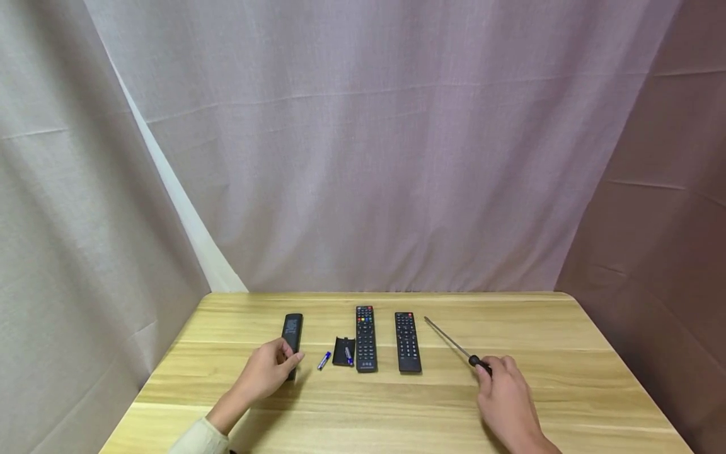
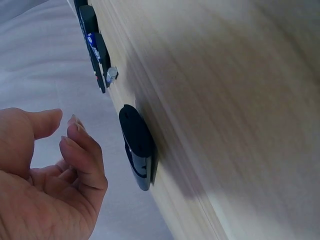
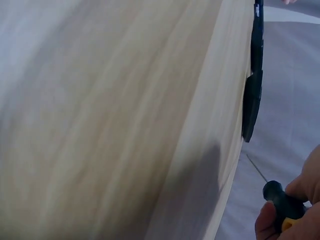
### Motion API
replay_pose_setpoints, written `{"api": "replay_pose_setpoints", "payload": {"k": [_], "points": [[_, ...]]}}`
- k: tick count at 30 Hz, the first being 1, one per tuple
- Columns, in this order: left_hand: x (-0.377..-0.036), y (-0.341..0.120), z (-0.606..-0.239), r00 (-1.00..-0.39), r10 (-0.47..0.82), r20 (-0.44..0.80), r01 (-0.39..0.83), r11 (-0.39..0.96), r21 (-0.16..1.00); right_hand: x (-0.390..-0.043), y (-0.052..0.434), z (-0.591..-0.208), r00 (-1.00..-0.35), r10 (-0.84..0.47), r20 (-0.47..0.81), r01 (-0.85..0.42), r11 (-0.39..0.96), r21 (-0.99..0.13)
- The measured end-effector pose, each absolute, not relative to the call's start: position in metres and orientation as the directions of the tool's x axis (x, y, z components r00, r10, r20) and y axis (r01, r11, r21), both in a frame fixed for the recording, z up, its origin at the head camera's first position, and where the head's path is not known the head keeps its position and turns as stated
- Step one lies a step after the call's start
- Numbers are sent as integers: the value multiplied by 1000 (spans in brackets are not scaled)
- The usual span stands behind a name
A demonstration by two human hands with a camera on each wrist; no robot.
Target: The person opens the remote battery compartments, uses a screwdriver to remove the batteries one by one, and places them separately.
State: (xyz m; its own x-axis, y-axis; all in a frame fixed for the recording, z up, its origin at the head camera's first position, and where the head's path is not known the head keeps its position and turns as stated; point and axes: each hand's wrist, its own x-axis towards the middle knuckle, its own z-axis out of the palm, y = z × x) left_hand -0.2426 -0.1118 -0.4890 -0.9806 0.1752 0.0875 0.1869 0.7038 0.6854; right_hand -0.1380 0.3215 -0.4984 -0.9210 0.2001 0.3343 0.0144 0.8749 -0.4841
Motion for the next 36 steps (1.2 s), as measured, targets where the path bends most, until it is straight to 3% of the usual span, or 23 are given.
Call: {"api": "replay_pose_setpoints", "payload": {"k": [6, 15, 36], "points": [[-243, -114, -489, -983, 159, 90, 177, 702, 689, -145, 329, -499, -953, 209, 220, 84, 878, -471], [-243, -116, -489, -983, 161, 83, 173, 695, 698, -156, 332, -500, -993, 115, 14, 101, 919, -381], [-241, -122, -487, -983, 174, 62, 167, 697, 697, -172, 348, -502, -996, 59, 61, 37, 949, -314]]}}
